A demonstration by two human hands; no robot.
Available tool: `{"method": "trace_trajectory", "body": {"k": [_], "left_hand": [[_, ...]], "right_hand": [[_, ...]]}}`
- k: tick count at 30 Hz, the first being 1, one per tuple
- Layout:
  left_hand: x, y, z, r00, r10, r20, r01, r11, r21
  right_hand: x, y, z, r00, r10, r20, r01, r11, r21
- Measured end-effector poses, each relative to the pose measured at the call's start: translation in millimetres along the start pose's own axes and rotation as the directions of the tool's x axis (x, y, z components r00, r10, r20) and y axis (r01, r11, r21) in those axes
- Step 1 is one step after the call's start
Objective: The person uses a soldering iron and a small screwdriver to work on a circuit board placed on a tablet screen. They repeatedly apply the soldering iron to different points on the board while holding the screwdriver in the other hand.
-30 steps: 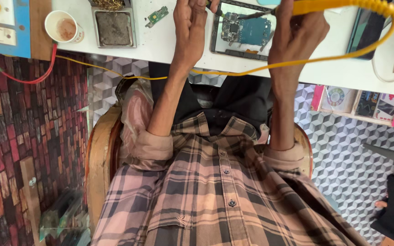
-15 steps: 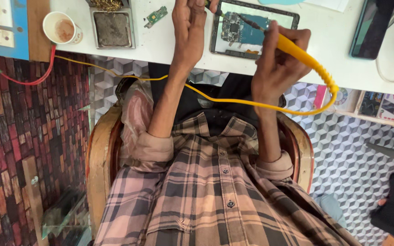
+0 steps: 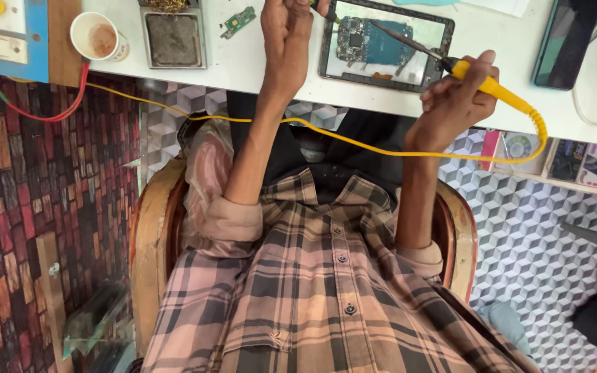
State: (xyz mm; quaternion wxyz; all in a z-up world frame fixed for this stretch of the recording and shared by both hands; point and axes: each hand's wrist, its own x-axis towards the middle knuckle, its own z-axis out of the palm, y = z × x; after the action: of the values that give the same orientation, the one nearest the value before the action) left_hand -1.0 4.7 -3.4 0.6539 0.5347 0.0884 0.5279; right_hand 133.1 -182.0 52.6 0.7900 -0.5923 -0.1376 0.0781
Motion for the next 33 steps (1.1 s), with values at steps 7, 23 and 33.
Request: {"method": "trace_trajectory", "body": {"k": [7, 23, 33], "left_hand": [[-2.3, -0.1, 0.5, 0.998, -0.055, -0.011, 0.056, 0.998, 0.028], [-1.8, -1.2, -1.9, 0.999, -0.013, -0.048, 0.018, 0.994, 0.11], [-1.1, -0.3, 0.3, 0.999, -0.015, -0.052, 0.021, 0.994, 0.105]], "right_hand": [[32.2, 3.5, -82.6, 0.796, 0.518, 0.312, -0.582, 0.517, 0.628], [61.3, 26.5, -80.2, 0.997, -0.009, 0.082, -0.001, 0.993, 0.12], [58.3, 39.2, -74.0, 0.993, -0.098, -0.071, 0.104, 0.992, 0.075]]}}
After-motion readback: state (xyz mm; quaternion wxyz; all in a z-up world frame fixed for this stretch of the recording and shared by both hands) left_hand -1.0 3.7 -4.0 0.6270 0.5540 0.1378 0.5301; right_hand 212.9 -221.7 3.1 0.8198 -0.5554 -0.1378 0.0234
